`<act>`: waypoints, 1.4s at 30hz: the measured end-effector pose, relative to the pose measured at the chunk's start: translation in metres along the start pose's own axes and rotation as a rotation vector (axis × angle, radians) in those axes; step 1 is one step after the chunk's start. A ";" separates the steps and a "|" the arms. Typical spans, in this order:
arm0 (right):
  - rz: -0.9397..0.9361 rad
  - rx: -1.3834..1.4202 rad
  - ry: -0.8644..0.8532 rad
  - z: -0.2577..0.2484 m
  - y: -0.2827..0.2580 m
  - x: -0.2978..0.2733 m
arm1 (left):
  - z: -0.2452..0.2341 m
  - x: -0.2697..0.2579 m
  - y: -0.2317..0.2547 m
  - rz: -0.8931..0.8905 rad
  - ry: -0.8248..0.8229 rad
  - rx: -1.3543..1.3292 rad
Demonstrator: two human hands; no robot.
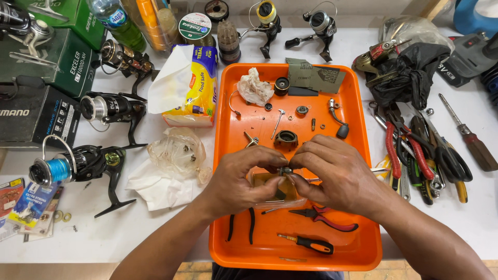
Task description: The person cleans small fishing reel components by dipping them into a liquid solution in a plastic container. They use a small brush to scrub the parts and a tissue to wipe them dry. The cleaned components are placed on an orange tray alongside other disassembled parts and tools.
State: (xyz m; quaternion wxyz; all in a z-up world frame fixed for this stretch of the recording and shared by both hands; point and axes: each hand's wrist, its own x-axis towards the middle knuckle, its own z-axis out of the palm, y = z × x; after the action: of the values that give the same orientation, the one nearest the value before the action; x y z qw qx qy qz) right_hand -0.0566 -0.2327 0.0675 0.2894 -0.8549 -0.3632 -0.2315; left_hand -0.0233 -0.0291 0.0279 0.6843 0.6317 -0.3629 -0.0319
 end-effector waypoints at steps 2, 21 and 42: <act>0.015 0.006 0.006 -0.003 -0.002 0.001 | -0.002 -0.001 -0.005 -0.024 -0.010 -0.075; -0.025 0.070 0.064 -0.009 -0.002 0.002 | -0.007 -0.005 -0.010 -0.049 -0.039 -0.197; 0.042 0.098 -0.003 -0.005 0.003 0.000 | -0.003 0.004 0.006 0.114 0.033 0.072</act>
State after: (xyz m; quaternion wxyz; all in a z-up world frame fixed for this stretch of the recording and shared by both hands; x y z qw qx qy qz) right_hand -0.0553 -0.2379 0.0706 0.3353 -0.8474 -0.3566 -0.2059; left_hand -0.0214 -0.0273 0.0353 0.6677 0.6348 -0.3877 0.0306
